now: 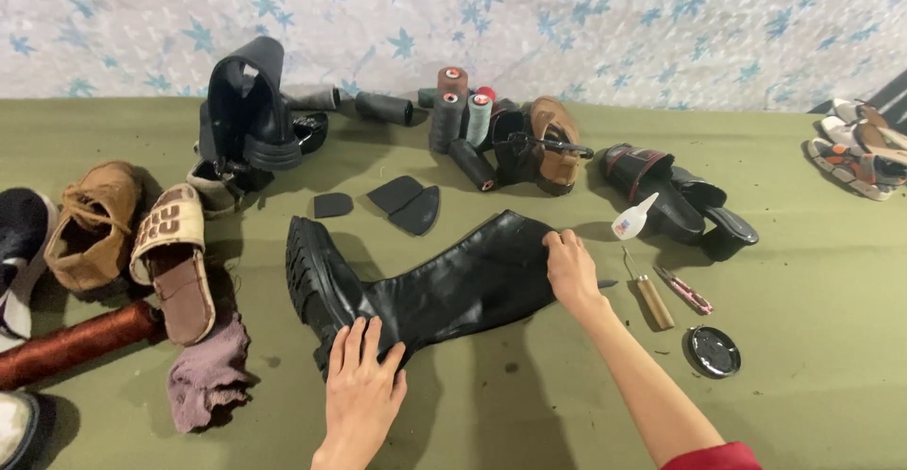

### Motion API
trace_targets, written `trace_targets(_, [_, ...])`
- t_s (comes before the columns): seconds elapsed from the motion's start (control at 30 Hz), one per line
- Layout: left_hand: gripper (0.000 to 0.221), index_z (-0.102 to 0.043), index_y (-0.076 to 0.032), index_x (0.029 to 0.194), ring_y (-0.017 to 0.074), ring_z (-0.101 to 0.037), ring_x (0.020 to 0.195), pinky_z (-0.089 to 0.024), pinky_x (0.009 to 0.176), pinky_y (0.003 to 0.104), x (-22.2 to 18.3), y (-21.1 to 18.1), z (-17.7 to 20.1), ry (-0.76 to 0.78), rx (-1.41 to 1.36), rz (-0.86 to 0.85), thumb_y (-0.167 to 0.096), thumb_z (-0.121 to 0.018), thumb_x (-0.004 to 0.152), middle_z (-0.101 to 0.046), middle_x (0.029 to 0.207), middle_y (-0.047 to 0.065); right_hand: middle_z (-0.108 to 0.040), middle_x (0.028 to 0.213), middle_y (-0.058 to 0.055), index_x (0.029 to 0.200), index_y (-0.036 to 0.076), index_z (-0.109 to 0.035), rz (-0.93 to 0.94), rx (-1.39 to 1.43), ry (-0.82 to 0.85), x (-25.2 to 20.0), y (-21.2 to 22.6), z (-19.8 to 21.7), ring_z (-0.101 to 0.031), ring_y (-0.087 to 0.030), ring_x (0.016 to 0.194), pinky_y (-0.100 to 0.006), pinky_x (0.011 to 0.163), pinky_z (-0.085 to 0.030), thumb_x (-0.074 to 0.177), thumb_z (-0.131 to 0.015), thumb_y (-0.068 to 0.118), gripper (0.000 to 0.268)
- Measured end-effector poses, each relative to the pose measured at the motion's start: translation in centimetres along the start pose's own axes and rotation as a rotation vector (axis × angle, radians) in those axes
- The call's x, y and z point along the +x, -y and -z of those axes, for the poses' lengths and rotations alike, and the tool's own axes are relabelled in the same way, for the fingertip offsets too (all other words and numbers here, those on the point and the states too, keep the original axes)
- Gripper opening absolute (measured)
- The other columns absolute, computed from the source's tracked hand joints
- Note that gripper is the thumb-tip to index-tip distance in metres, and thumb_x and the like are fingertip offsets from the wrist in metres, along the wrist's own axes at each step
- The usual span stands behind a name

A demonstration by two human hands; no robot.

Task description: The person is repairing a black boot on a workbench, inspecting the sole and applying adhesive or using tools for repair.

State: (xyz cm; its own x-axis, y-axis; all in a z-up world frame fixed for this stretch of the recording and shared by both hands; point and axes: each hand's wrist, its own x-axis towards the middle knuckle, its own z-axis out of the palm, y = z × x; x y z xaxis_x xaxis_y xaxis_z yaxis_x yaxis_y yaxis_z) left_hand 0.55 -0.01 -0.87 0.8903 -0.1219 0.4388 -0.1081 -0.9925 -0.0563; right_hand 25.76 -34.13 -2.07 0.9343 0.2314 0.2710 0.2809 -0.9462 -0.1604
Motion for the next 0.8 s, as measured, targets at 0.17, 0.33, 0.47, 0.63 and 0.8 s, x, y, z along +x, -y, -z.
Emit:
trace_targets(0.17, [0.033, -0.075, -0.022, 0.107, 0.0378, -0.05, 0.122, -0.04, 0.103, 0.052, 2.4, 1.6, 1.6, 0.129, -0.089, -0.023, -0.046, -0.073, 0.084, -0.059, 0.128, 0.014, -0.058, 0.113, -0.012, 0.123, 0.02, -0.067, 0.004, 0.196, 0.26, -0.9, 4.6, 2.1, -0.064, -0.034, 0.095, -0.048, 0.08, -0.052, 0.092, -0.045, 0.002, 0.043])
trace_targets(0.33, [0.043, -0.069, -0.022, 0.127, 0.0295, -0.048, 0.126, -0.04, 0.102, 0.051, 6.7, 4.1, 3.1, 0.22, -0.307, 0.168, -0.044, -0.069, 0.091, -0.057, 0.131, 0.011, -0.063, 0.112, -0.016, 0.12, 0.007, -0.065, -0.125, 0.278, 0.003, -0.9, 5.0, 4.1, -0.066, -0.034, 0.098, -0.048, 0.08, -0.054, 0.089, -0.047, -0.006, 0.038])
trace_targets(0.47, [0.039, -0.073, -0.019, 0.118, 0.0425, -0.036, 0.145, -0.028, 0.117, 0.06, 7.7, 5.1, 0.8, 0.058, -0.141, 0.165, -0.04, -0.075, 0.086, -0.054, 0.135, 0.02, -0.06, 0.101, -0.007, 0.118, 0.017, -0.061, 0.087, 0.097, 0.264, -0.9, 3.5, 3.0, -0.065, -0.025, 0.093, -0.036, 0.079, -0.054, 0.1, -0.05, 0.013, 0.022])
trace_targets(0.63, [0.036, -0.074, -0.017, 0.118, 0.0411, -0.032, 0.151, -0.02, 0.124, 0.059, 8.1, 3.9, 1.3, 0.116, -0.072, 0.21, -0.038, -0.075, 0.088, -0.053, 0.14, 0.02, -0.065, 0.101, -0.004, 0.114, 0.021, -0.068, -0.055, -0.003, 0.013, -0.9, 3.8, 1.0, -0.071, -0.026, 0.098, -0.037, 0.084, -0.06, 0.1, -0.052, 0.009, 0.024])
trace_targets(0.8, [0.035, -0.072, -0.017, 0.119, 0.0406, -0.032, 0.151, -0.017, 0.126, 0.058, 7.8, 4.0, 0.9, 0.13, -0.058, 0.198, -0.037, -0.071, 0.09, -0.053, 0.14, 0.019, -0.065, 0.094, -0.006, 0.101, 0.02, -0.069, 0.05, 0.036, 0.172, -1.1, 5.3, 2.3, -0.07, -0.024, 0.094, -0.034, 0.084, -0.061, 0.093, -0.056, 0.011, 0.017])
